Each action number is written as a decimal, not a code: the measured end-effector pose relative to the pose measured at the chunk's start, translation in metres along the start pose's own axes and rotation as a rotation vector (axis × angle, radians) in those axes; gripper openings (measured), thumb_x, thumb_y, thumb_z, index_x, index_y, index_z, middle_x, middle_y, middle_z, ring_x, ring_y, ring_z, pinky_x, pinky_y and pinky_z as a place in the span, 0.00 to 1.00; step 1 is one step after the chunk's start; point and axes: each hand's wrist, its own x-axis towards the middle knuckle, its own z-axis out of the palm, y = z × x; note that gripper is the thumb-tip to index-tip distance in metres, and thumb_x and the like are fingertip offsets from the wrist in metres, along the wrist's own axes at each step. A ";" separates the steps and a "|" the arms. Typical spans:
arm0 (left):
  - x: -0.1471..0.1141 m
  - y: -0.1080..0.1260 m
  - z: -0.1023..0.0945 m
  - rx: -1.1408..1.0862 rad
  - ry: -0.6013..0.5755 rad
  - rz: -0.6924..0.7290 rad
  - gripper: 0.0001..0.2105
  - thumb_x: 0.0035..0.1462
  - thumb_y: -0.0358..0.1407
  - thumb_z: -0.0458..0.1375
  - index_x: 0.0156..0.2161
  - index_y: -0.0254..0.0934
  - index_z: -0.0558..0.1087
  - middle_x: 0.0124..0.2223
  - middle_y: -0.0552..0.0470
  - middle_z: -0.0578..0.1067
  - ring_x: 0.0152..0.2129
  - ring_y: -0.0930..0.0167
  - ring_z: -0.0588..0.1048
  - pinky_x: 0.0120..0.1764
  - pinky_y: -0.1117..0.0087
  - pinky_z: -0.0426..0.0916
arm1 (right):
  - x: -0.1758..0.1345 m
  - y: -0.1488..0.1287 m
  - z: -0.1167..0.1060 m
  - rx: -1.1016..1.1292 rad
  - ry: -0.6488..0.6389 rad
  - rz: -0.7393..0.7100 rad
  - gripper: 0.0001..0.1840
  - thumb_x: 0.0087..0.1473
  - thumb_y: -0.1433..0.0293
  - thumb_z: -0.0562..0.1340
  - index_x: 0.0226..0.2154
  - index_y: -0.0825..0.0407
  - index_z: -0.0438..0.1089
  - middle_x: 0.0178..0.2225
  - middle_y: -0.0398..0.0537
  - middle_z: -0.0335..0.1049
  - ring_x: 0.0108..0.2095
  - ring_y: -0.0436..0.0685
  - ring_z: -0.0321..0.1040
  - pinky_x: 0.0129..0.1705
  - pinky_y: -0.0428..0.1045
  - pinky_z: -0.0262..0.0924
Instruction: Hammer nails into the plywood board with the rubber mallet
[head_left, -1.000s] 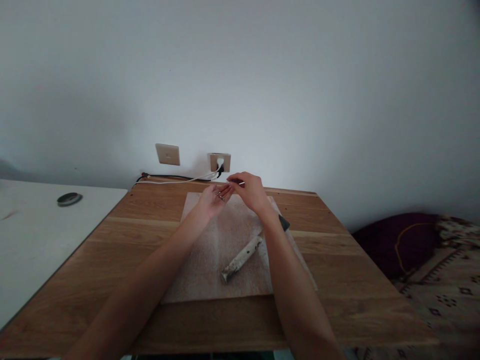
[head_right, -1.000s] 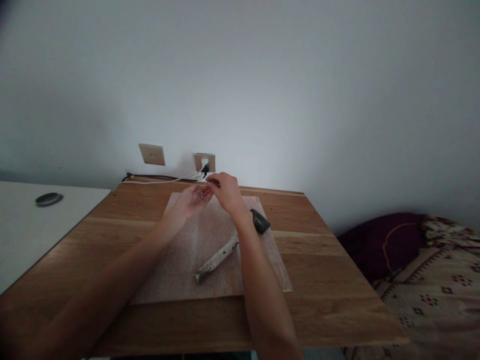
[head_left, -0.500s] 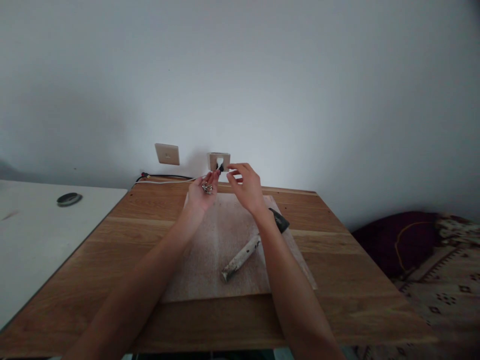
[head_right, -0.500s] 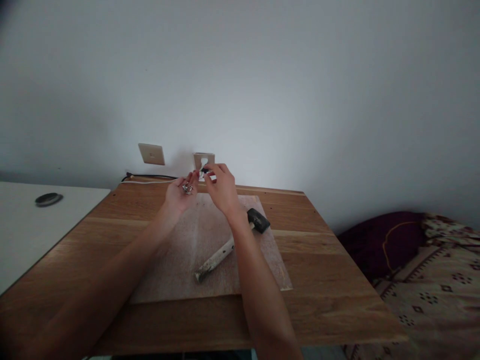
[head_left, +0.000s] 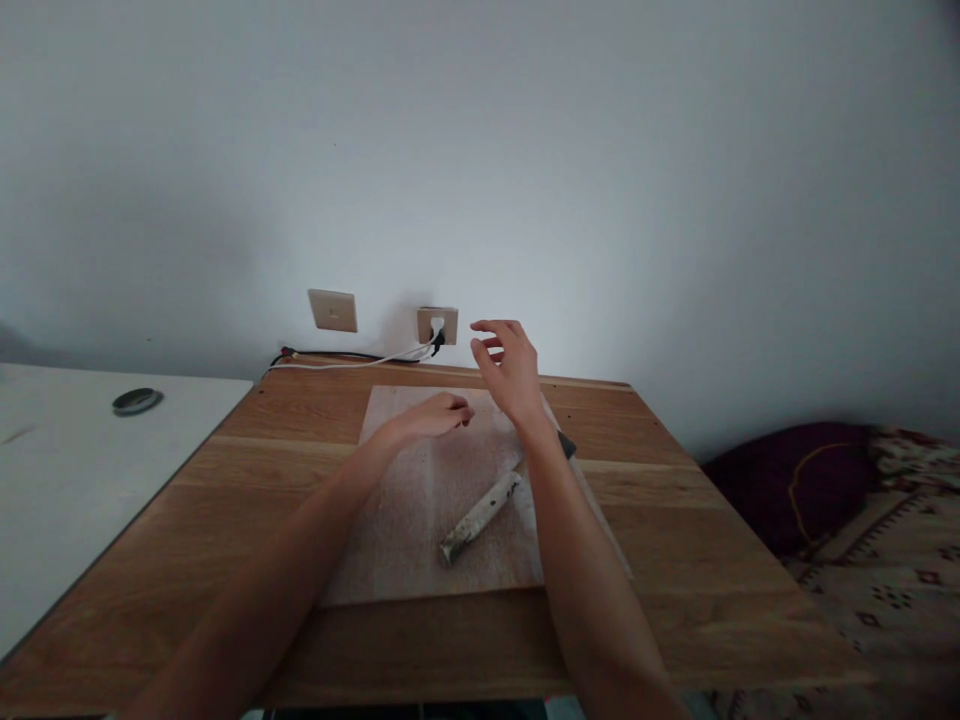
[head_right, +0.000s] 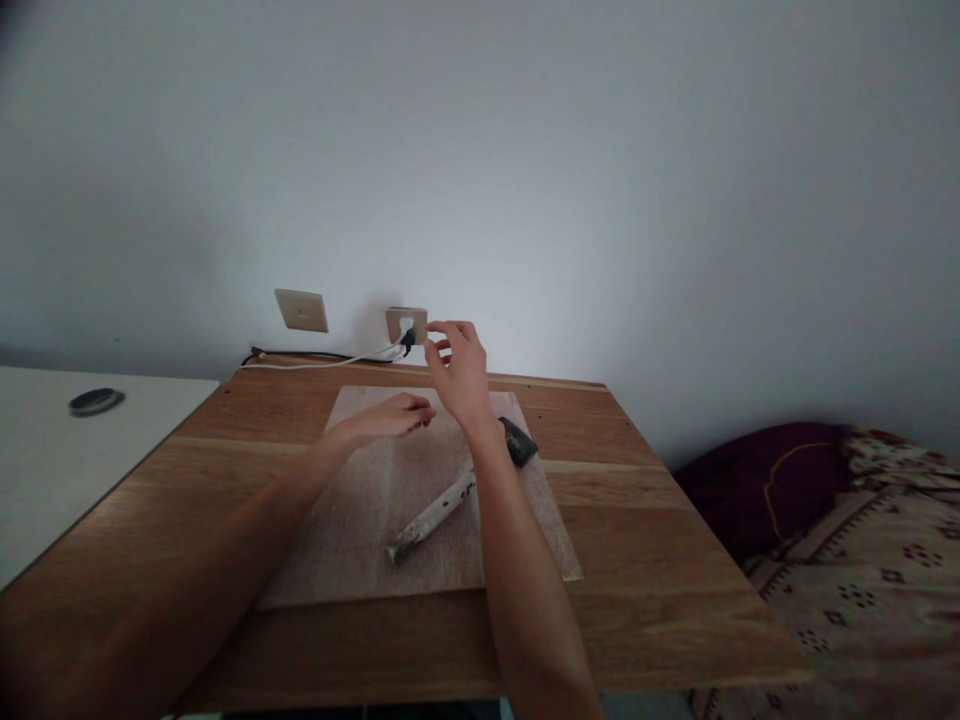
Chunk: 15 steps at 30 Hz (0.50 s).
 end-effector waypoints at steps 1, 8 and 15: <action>-0.001 -0.002 -0.001 0.200 0.010 0.049 0.08 0.55 0.35 0.58 0.26 0.37 0.71 0.22 0.54 0.70 0.20 0.73 0.67 0.23 0.73 0.57 | 0.000 0.001 0.000 -0.005 -0.004 -0.001 0.13 0.63 0.65 0.59 0.47 0.49 0.74 0.50 0.54 0.70 0.39 0.54 0.74 0.34 0.48 0.73; -0.003 -0.009 0.003 0.706 -0.203 0.203 0.09 0.49 0.26 0.58 0.35 0.37 0.79 0.36 0.46 0.82 0.34 0.63 0.79 0.38 0.68 0.68 | 0.000 0.004 -0.002 -0.039 -0.066 0.000 0.14 0.65 0.63 0.58 0.48 0.49 0.74 0.50 0.55 0.69 0.40 0.56 0.74 0.38 0.51 0.73; -0.003 -0.008 0.005 0.700 -0.137 0.277 0.14 0.49 0.22 0.56 0.38 0.36 0.79 0.40 0.43 0.82 0.37 0.62 0.79 0.42 0.66 0.70 | 0.000 0.003 -0.002 -0.019 -0.058 -0.010 0.12 0.63 0.66 0.59 0.46 0.50 0.74 0.48 0.54 0.71 0.38 0.53 0.74 0.34 0.47 0.72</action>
